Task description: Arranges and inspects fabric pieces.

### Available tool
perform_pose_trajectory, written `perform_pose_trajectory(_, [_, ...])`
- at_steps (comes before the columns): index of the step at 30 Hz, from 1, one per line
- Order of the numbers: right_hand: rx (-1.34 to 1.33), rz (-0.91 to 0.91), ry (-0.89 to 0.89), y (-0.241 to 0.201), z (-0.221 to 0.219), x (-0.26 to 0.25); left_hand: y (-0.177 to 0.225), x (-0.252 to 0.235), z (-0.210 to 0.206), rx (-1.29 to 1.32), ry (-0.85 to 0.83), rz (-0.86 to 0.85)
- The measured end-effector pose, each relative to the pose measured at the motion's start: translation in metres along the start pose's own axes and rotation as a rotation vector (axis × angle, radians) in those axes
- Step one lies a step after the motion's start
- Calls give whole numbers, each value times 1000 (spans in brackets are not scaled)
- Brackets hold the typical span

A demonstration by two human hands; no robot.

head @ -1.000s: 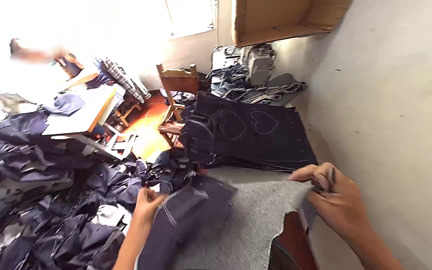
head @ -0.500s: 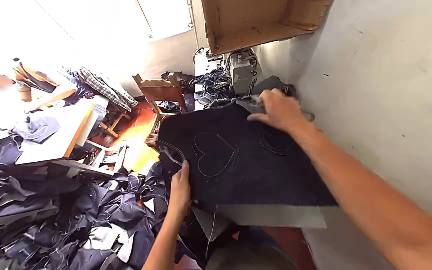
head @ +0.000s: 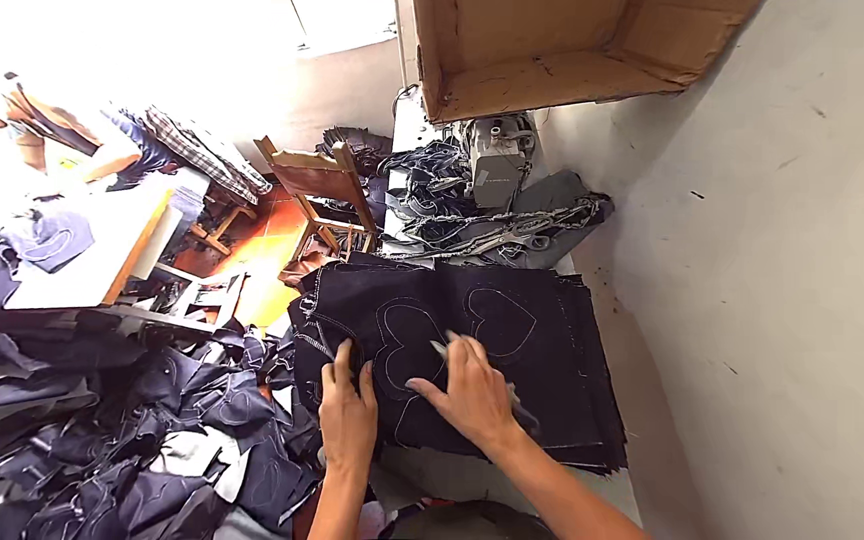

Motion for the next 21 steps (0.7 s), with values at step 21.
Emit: perform_pose_trajectory(21, [518,429,-147,-70,-38,-57,-211,98,-40,62,-855,-266])
Point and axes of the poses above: each hand's wrist, its own x-axis away from the middle knuckle, its own z-axis out of the back of the hand, y = z × x, the point moved 2 cm from there along -x, towards the middle knuckle, and after that the axes turned 8 degrees about -y, right-handed, at the moved point
